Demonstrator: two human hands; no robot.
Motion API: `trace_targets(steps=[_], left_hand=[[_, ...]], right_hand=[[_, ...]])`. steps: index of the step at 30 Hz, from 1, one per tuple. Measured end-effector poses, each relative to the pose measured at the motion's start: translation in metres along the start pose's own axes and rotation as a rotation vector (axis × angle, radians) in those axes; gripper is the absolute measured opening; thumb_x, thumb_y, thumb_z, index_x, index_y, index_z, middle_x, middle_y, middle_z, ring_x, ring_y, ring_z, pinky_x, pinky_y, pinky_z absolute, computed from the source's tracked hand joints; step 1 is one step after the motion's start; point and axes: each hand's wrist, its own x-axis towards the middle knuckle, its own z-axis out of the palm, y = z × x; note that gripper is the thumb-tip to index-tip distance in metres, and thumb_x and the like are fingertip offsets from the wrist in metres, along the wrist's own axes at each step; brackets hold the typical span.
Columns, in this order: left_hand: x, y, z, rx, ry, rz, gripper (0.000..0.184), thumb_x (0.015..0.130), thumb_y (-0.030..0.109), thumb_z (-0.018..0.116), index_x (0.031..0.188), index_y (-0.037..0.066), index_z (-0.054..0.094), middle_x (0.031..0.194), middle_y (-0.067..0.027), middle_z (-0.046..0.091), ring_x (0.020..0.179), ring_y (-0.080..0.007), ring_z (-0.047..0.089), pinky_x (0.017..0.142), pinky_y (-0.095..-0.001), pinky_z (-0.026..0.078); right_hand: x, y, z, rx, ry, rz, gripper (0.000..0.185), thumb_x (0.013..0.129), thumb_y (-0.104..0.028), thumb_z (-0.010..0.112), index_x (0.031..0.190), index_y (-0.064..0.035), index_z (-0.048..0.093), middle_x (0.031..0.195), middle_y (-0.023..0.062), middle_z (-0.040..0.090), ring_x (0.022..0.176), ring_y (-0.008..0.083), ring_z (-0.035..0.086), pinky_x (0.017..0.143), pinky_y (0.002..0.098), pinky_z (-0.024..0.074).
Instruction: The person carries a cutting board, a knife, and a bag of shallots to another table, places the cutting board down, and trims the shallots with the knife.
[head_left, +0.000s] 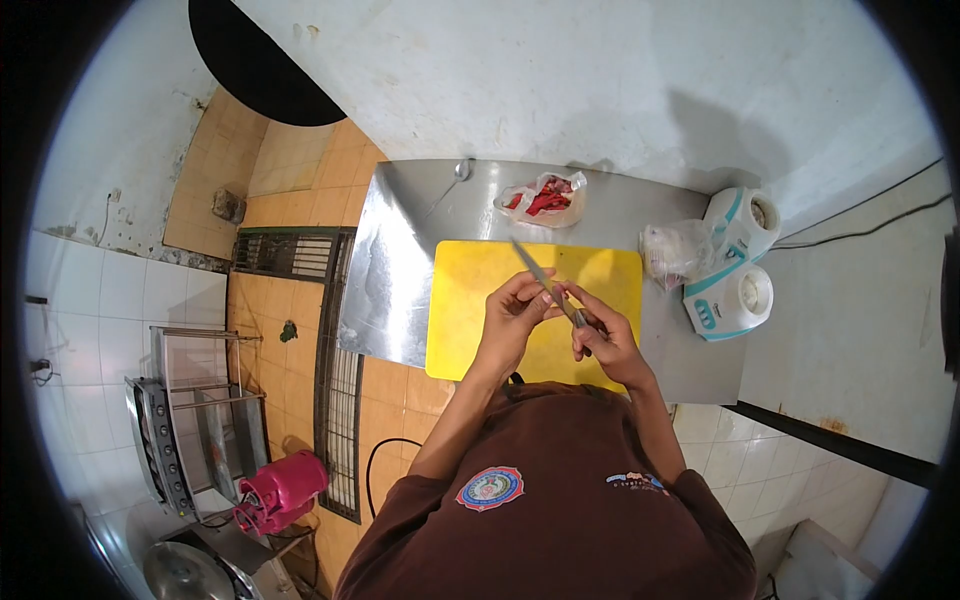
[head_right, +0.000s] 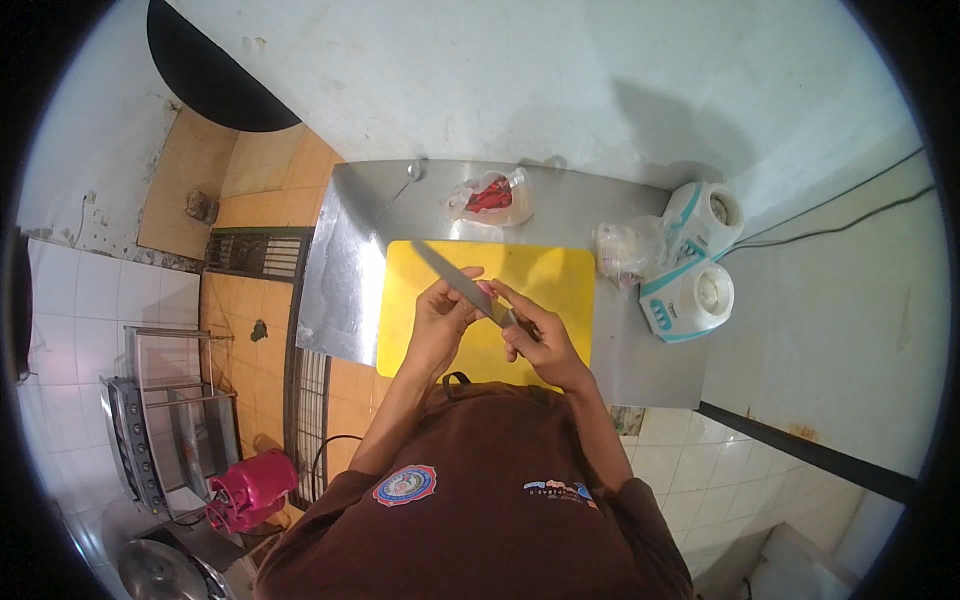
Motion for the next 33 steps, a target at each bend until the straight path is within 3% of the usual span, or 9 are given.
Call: trace_targets(steps=[3,6,15,17,20,23,26,29,33], left_hand=[[0.002,-0.007,-0.01,0.075,0.039,-0.06,0.025,0.095,0.004,0.067,0.119,-0.001,0.067,0.109,-0.0074,0.07,0.102,-0.0147,0.066,0.089,-0.0297,0.055],[0.001,-0.008,-0.011,0.049,0.045,-0.038,0.025,0.094,0.005,0.069,0.117,-0.001,0.067,0.107,-0.0069,0.07,0.1,-0.0143,0.066,0.089,-0.0291,0.054],[0.0,-0.005,-0.009,0.117,0.051,-0.022,0.025,0.096,0.008,0.066,0.12,-0.002,0.063,0.108,-0.0097,0.068,0.097,-0.0165,0.066,0.083,-0.0286,0.054],[0.0,-0.004,-0.009,0.13,0.03,-0.009,0.025,0.096,0.008,0.066,0.12,-0.002,0.063,0.108,-0.0097,0.068,0.097,-0.0164,0.066,0.082,-0.0286,0.054],[-0.001,-0.003,-0.008,0.123,0.044,-0.034,0.026,0.096,0.009,0.066,0.12,-0.002,0.063,0.108,-0.0097,0.069,0.096,-0.0162,0.066,0.082,-0.0284,0.054],[0.0,-0.001,-0.007,0.111,0.062,-0.065,0.027,0.097,0.01,0.066,0.12,-0.002,0.063,0.108,-0.0094,0.069,0.096,-0.016,0.066,0.081,-0.0283,0.054],[0.0,-0.001,-0.007,0.125,0.057,-0.06,0.027,0.097,0.011,0.067,0.12,-0.002,0.062,0.108,-0.0092,0.069,0.096,-0.0157,0.066,0.082,-0.0282,0.054],[-0.001,0.001,-0.006,0.143,0.064,-0.056,0.028,0.097,0.011,0.067,0.12,-0.003,0.062,0.107,-0.0091,0.069,0.096,-0.0156,0.066,0.082,-0.028,0.054],[-0.002,0.001,-0.008,0.149,0.049,-0.043,0.027,0.097,0.012,0.067,0.119,-0.003,0.063,0.107,-0.0092,0.069,0.097,-0.0154,0.066,0.083,-0.0277,0.053]], right_hand=[[0.002,-0.005,0.002,-0.239,0.038,-0.08,0.057,0.094,-0.021,0.068,0.146,-0.009,0.051,0.1,0.0044,0.069,0.064,0.01,0.048,0.061,0.0252,0.0418],[0.005,-0.003,-0.001,-0.454,0.064,-0.197,0.056,0.091,-0.022,0.071,0.143,-0.0089,0.055,0.112,0.0086,0.072,0.064,0.0108,0.046,0.061,0.0266,0.0413],[0.008,-0.001,0.001,-0.43,0.071,-0.289,0.056,0.091,-0.023,0.071,0.142,-0.0075,0.055,0.121,0.0119,0.071,0.07,0.0129,0.051,0.066,0.0273,0.0433],[0.008,0.001,-0.002,-0.446,0.06,-0.311,0.055,0.091,-0.022,0.071,0.142,-0.0065,0.055,0.123,0.0125,0.07,0.077,0.0134,0.058,0.072,0.0273,0.0462],[0.004,-0.01,-0.004,-0.451,0.023,-0.126,0.055,0.091,-0.021,0.071,0.141,-0.0052,0.055,0.127,0.0139,0.068,0.096,0.0158,0.065,0.084,0.0285,0.0478],[0.006,-0.012,0.0,-0.394,0.007,-0.173,0.057,0.093,-0.023,0.069,0.142,0.0002,0.052,0.133,0.0178,0.064,0.118,0.0229,0.063,0.1,0.0323,0.0452],[0.006,-0.013,0.0,-0.405,0.007,-0.155,0.057,0.093,-0.024,0.069,0.142,-0.0002,0.052,0.131,0.0181,0.065,0.115,0.0229,0.064,0.099,0.0322,0.0456],[0.006,-0.009,0.0,-0.427,0.036,-0.204,0.054,0.091,-0.021,0.071,0.14,-0.0043,0.056,0.127,0.0133,0.068,0.085,0.0142,0.061,0.078,0.0278,0.0473],[0.006,-0.008,0.0,-0.422,0.031,-0.216,0.054,0.091,-0.022,0.071,0.14,-0.0048,0.056,0.126,0.013,0.069,0.084,0.0135,0.06,0.077,0.0274,0.047]])
